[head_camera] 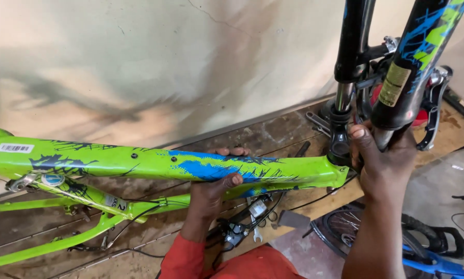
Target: The person inserts a bicycle fork into the head tube of a green bicycle frame and secures it. They then pick up small metal rings and wipe them with a black cloth.
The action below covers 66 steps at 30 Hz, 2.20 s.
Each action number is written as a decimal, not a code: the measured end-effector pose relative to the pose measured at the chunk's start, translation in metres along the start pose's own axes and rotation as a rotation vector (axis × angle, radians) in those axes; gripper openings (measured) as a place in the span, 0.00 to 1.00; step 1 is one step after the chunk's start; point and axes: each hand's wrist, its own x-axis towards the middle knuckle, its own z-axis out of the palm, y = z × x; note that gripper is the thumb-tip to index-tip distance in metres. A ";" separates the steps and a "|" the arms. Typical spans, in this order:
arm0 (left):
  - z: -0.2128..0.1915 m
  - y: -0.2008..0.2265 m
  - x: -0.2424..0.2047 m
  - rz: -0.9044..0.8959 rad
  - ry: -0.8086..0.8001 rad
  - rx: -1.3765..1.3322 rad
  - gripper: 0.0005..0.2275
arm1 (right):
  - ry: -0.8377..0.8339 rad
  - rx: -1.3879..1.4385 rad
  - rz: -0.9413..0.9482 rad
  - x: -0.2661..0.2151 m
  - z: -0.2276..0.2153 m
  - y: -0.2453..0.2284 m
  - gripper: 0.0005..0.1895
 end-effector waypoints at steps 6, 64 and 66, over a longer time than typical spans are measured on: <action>-0.004 -0.002 -0.014 -0.006 0.006 0.038 0.20 | -0.038 -0.055 0.020 -0.009 -0.007 -0.009 0.11; -0.019 -0.022 -0.023 0.001 0.044 -0.088 0.18 | -0.102 0.000 -0.208 0.004 -0.025 0.043 0.31; -0.017 -0.021 -0.026 -0.005 0.060 -0.073 0.18 | -0.117 -0.016 -0.213 0.003 -0.025 0.042 0.30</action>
